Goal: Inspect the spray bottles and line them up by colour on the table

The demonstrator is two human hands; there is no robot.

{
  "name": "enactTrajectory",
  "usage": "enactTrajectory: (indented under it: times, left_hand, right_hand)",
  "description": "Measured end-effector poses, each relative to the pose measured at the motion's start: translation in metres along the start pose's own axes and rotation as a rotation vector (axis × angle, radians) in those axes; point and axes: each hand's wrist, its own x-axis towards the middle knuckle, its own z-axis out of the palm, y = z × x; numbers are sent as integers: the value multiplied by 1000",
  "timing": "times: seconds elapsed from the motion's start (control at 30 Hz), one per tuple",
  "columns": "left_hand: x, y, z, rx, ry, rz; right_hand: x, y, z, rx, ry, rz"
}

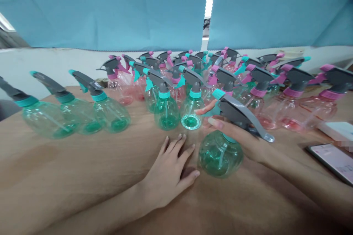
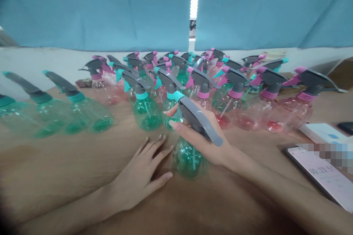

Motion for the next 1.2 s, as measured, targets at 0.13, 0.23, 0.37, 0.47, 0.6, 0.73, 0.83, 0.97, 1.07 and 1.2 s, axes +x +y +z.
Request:
enactTrajectory:
  times: [0.13, 0.23, 0.37, 0.47, 0.6, 0.73, 0.83, 0.97, 1.07, 1.2]
  left_hand:
    - [0, 0, 0, -6, -3, 2]
    - [0, 0, 1, -8, -7, 2]
    - [0, -1, 2, -2, 11, 6]
    - [0, -1, 2, -2, 22, 6]
    - [-1, -1, 2, -1, 19, 5]
    - [0, -1, 2, -9, 18, 8]
    - [0, 0, 1, -7, 3, 3]
    - [0, 0, 2, 0, -14, 1]
    - [0, -1, 2, -7, -4, 8]
    - [0, -2, 2, -20, 9, 7]
  right_hand:
    - [1, -2, 1, 23, -12, 95]
    - [3, -2, 2, 45, 7, 129]
    - [3, -6, 1, 61, -26, 103]
    - [4, -10, 0, 50, -56, 110]
    - [4, -10, 3, 78, -19, 143]
    - [4, -6, 6, 96, 8, 106]
    - [3, 0, 4, 32, 10, 87]
    - [1, 4, 2, -61, -21, 7]
    - [1, 3, 2, -74, -56, 5]
    - [2, 3, 5, -121, -20, 25]
